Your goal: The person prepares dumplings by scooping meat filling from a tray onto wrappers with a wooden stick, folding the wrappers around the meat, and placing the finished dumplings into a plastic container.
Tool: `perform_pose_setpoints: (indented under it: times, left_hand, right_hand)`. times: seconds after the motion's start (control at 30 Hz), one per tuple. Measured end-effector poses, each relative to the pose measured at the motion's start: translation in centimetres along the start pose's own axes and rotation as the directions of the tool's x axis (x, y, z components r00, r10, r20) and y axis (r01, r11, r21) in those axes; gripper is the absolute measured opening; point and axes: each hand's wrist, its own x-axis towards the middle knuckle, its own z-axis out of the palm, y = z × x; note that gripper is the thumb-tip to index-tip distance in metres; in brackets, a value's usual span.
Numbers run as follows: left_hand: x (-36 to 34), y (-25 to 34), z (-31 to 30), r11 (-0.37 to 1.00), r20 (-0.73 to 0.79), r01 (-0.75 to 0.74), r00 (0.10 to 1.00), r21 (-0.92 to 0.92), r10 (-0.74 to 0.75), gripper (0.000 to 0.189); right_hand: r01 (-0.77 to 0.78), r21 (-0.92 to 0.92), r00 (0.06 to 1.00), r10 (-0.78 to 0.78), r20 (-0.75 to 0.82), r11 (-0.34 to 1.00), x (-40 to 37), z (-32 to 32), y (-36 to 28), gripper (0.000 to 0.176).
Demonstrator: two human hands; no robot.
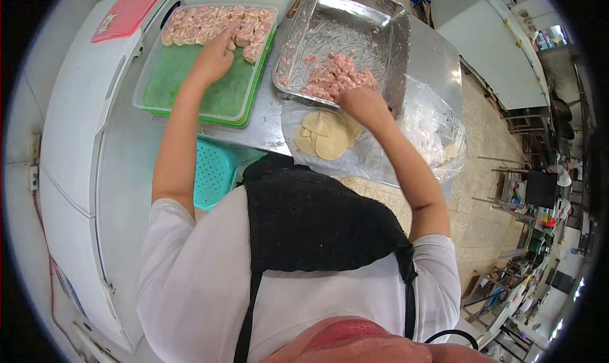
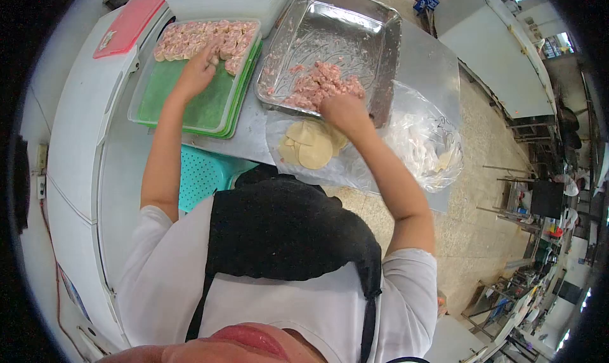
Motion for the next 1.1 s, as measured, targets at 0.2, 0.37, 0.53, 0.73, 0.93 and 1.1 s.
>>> perform_pose_setpoints:
  times: [0.2, 0.37, 0.53, 0.73, 0.93, 1.1]
  left_hand:
    - [-7.6, 12.5, 3.2, 0.947, -0.074, -0.118, 0.992, -0.3, 0.1, 0.021]
    - [-10.2, 11.8, 14.2, 0.912, 0.129, -0.337, 0.919, -0.232, 0.372, 0.023]
    - [-10.0, 10.8, 16.3, 0.938, 0.13, -0.263, 0.946, -0.225, 0.296, 0.023]
    - [-9.8, 11.7, 14.4, 0.946, -0.017, -0.158, 0.987, -0.283, 0.16, 0.023]
    - [-10.0, 11.7, 12.1, 0.969, -0.102, -0.194, 0.978, -0.153, 0.18, 0.016]
    - [-9.4, 11.7, 11.8, 0.95, -0.07, -0.277, 0.961, -0.147, 0.269, 0.015]
  right_hand:
    - [0.157, 0.493, 0.987, -0.118, -0.111, 0.856, -1.6, -1.5, 2.7, 0.037]
    - [0.092, 0.231, 0.995, -0.082, -0.054, 0.969, -1.1, -2.2, 3.0, 0.042]
    - [0.241, 0.384, 0.967, -0.188, -0.17, 0.891, 0.3, -1.2, 2.1, 0.03]
    - [0.277, 0.138, 0.956, -0.257, -0.145, 0.951, 2.1, -0.3, -1.0, 0.028]
    - [0.236, 0.29, 0.968, -0.199, -0.15, 0.927, 3.1, -1.2, -1.0, 0.027]
    - [0.215, 0.508, 0.976, -0.162, -0.148, 0.834, 2.9, -0.4, -2.0, 0.032]
